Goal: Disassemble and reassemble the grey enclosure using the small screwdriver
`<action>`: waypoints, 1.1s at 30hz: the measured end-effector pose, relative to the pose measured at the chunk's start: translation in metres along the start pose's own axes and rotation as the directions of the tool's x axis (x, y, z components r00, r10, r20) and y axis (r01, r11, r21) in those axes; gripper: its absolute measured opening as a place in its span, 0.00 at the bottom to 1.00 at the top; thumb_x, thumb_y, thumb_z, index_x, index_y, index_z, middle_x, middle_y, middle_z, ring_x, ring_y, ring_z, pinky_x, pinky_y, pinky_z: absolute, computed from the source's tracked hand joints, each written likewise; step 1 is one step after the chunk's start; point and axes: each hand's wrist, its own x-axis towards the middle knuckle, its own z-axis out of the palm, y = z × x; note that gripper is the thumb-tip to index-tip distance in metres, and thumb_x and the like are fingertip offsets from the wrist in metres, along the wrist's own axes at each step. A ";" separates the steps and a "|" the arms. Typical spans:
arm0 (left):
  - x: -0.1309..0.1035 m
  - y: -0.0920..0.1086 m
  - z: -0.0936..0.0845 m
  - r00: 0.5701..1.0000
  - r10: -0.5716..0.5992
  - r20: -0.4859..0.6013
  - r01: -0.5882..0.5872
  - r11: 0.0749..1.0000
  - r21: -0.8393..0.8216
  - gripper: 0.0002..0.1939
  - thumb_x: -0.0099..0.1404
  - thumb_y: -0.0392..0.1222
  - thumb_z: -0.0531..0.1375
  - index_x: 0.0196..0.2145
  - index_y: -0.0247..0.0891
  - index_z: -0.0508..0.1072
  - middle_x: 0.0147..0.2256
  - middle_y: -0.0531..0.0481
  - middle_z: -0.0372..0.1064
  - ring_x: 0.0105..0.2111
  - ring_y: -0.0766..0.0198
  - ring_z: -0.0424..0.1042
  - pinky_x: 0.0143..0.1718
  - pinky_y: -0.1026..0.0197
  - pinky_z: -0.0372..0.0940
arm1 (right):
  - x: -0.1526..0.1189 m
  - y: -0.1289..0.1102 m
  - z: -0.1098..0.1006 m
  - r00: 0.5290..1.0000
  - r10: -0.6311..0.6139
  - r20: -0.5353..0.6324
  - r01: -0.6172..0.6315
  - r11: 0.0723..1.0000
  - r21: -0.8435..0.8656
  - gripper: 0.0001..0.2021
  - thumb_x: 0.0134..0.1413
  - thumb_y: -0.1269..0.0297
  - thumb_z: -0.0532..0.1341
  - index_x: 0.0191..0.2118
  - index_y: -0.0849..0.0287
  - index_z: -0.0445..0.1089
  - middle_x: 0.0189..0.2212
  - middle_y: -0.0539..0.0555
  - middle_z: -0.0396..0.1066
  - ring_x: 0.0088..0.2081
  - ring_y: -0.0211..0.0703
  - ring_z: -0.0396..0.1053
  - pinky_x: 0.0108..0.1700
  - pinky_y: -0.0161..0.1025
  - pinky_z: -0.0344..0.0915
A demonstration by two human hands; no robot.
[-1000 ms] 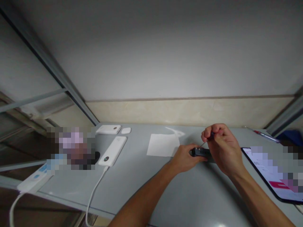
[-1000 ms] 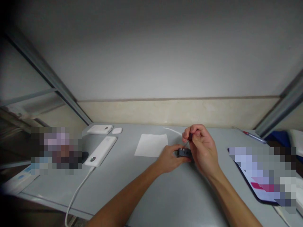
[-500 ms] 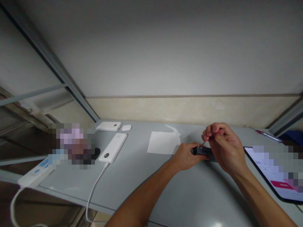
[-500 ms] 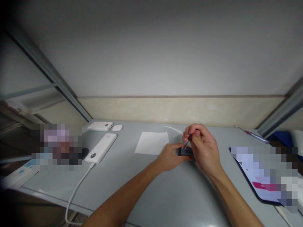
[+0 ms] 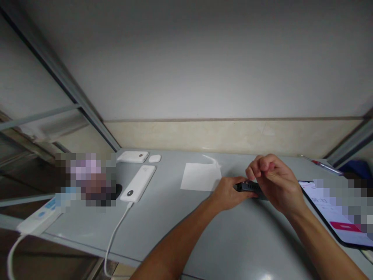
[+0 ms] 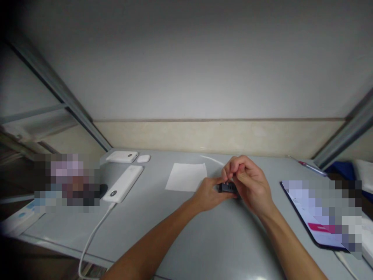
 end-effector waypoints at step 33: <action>0.000 0.000 -0.003 1.000 0.017 0.025 -0.015 0.997 -0.075 0.16 0.59 0.48 0.72 0.42 0.37 0.84 0.32 0.53 0.77 0.33 0.62 0.73 0.36 0.64 0.66 | -0.004 0.016 -0.001 0.970 -0.228 -0.083 0.122 0.752 -0.647 0.14 0.72 0.55 0.57 0.56 0.51 0.72 0.33 0.50 0.66 0.36 0.42 0.66 0.43 0.41 0.63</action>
